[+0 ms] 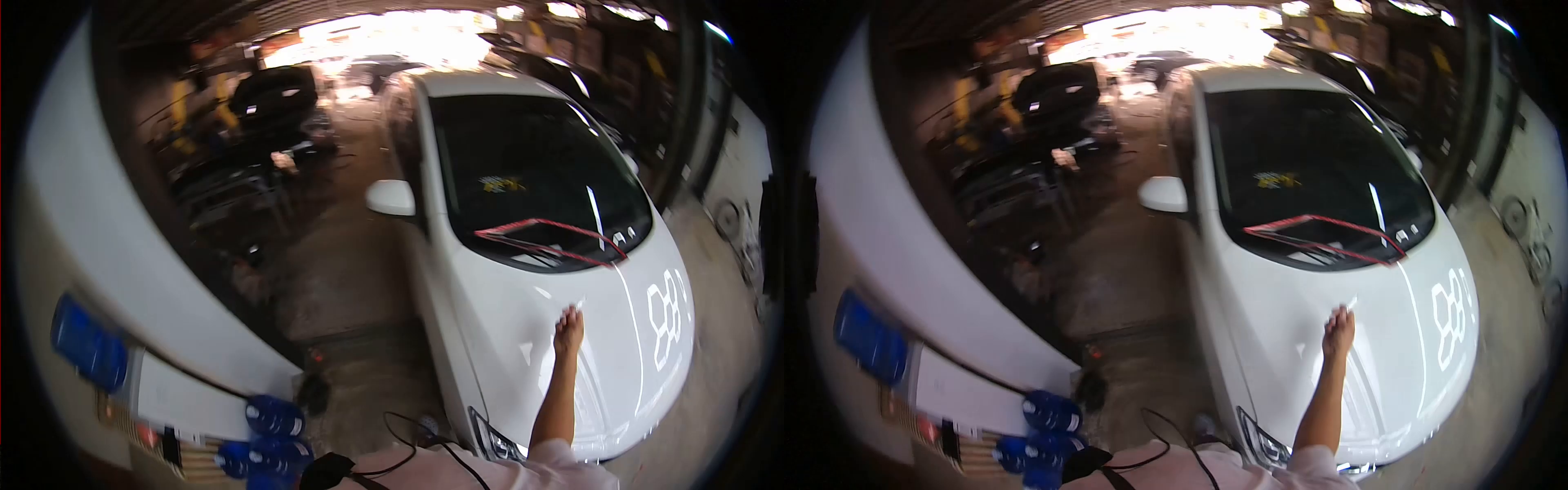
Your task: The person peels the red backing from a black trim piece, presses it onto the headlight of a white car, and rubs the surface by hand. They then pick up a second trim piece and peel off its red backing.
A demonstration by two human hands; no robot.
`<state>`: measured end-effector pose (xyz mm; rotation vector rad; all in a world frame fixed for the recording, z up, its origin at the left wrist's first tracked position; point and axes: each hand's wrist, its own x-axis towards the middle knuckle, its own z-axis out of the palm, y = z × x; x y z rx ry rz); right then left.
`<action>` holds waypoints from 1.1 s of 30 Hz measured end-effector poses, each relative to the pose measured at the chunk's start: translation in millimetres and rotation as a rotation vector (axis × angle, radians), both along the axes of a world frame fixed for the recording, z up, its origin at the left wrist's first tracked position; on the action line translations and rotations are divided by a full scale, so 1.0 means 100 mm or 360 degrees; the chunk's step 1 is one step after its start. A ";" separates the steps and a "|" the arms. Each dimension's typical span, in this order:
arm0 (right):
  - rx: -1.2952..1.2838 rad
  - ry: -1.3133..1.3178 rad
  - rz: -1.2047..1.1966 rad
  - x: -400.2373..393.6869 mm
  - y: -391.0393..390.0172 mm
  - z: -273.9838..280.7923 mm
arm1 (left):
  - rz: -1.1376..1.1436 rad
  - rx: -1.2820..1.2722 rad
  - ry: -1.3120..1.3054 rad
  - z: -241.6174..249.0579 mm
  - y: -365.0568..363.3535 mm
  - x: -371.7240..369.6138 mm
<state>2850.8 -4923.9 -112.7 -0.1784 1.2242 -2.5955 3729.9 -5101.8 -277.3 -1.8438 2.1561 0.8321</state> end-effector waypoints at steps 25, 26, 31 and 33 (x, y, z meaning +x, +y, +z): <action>0.0686 -0.0444 -0.0826 -3.45 0.33 -0.19 | 0.0099 0.0431 0.0207 0.04 -1.78 -2.27; 0.0753 -0.0428 -0.0868 -3.47 0.32 -0.17 | 0.0107 0.0436 0.0209 0.04 -1.78 -2.26; 0.1596 -0.0450 -0.1041 -3.84 0.20 -0.54 | 0.0125 0.0452 0.0208 0.04 -1.81 -2.18; 0.2281 0.0575 -0.0859 -3.65 -0.11 -0.40 | 0.0128 0.0462 0.0204 0.03 -1.81 -2.10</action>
